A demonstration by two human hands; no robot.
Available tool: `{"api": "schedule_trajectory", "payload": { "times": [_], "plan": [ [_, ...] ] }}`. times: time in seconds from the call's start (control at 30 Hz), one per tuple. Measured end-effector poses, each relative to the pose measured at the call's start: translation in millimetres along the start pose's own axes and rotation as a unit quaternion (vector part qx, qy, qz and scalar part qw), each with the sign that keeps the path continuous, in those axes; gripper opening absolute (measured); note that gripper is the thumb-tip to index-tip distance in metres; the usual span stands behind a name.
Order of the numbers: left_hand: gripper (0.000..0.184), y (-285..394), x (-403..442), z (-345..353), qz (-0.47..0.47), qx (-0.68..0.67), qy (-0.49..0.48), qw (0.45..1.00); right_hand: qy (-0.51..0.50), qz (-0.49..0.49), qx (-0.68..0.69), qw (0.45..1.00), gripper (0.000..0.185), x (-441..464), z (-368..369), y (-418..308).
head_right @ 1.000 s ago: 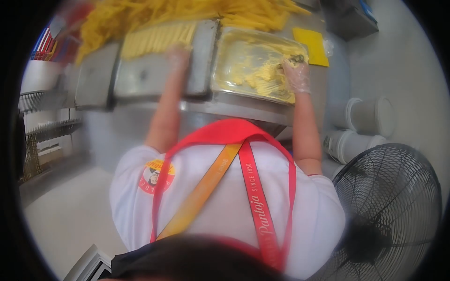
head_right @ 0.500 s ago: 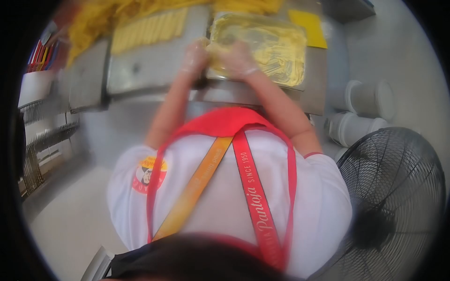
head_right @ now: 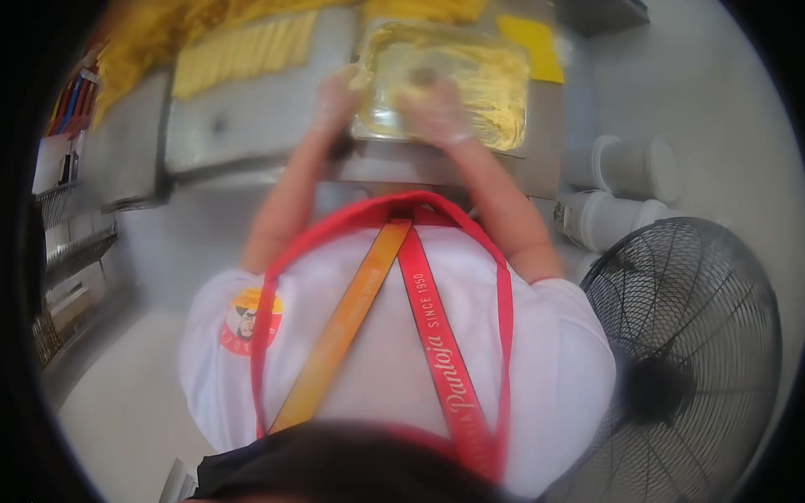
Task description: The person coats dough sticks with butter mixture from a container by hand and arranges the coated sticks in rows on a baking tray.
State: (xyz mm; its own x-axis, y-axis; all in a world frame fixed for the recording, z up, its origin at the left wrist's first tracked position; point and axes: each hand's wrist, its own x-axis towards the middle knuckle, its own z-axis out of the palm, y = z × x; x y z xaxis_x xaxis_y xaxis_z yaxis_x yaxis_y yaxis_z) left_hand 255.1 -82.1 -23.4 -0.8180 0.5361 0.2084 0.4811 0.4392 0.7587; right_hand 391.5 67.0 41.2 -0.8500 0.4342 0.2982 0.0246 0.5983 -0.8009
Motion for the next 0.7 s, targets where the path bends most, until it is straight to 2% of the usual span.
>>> {"api": "schedule_trajectory", "payload": {
  "times": [0.03,0.1,0.17,0.2,0.23,0.3,0.4,0.47,0.53,0.6,0.63,0.67,0.7],
  "plan": [
    [0.025,-6,-1,2,0.035,0.034,-0.003,0.999,-0.018,-0.032,0.032,0.999,0.029,2,20,1],
    [0.023,-21,0,7,0.105,0.101,-0.007,0.989,-0.024,-0.16,-0.205,0.965,0.028,2,17,15],
    [0.022,-13,1,4,0.053,0.071,-0.013,0.996,0.016,0.079,-0.05,0.996,0.026,5,-15,37],
    [0.022,-11,0,3,0.026,0.055,-0.016,0.998,0.063,0.187,0.031,0.98,0.025,6,-31,48],
    [0.022,-14,-2,3,0.081,0.1,-0.011,0.992,0.087,0.178,-0.098,0.975,0.025,3,-61,55],
    [0.022,-18,0,-1,0.192,0.191,0.002,0.963,0.101,0.26,-0.115,0.953,0.027,9,-100,60],
    [0.023,-7,3,-7,0.043,0.03,-0.053,0.997,0.054,0.153,-0.138,0.977,0.029,10,-69,27],
    [0.024,-8,7,-8,0.03,0.014,-0.085,0.996,0.051,-0.019,-0.078,0.995,0.028,8,-8,29],
    [0.025,-9,9,-9,0.038,0.032,-0.106,0.993,-0.003,-0.063,-0.085,0.994,0.028,11,28,0],
    [0.028,-7,8,-14,0.066,0.084,-0.11,0.988,0.049,0.0,-0.262,0.964,0.028,12,32,75],
    [0.029,-6,8,-14,0.048,0.056,-0.102,0.992,0.074,0.03,-0.347,0.935,0.027,16,23,108],
    [0.03,-4,8,-14,0.029,0.028,-0.092,0.995,0.1,0.127,-0.06,0.985,0.029,24,-9,119],
    [0.031,-3,6,-15,0.009,0.001,-0.084,0.996,0.111,0.176,0.001,0.978,0.029,29,-40,106]
  ]
}}
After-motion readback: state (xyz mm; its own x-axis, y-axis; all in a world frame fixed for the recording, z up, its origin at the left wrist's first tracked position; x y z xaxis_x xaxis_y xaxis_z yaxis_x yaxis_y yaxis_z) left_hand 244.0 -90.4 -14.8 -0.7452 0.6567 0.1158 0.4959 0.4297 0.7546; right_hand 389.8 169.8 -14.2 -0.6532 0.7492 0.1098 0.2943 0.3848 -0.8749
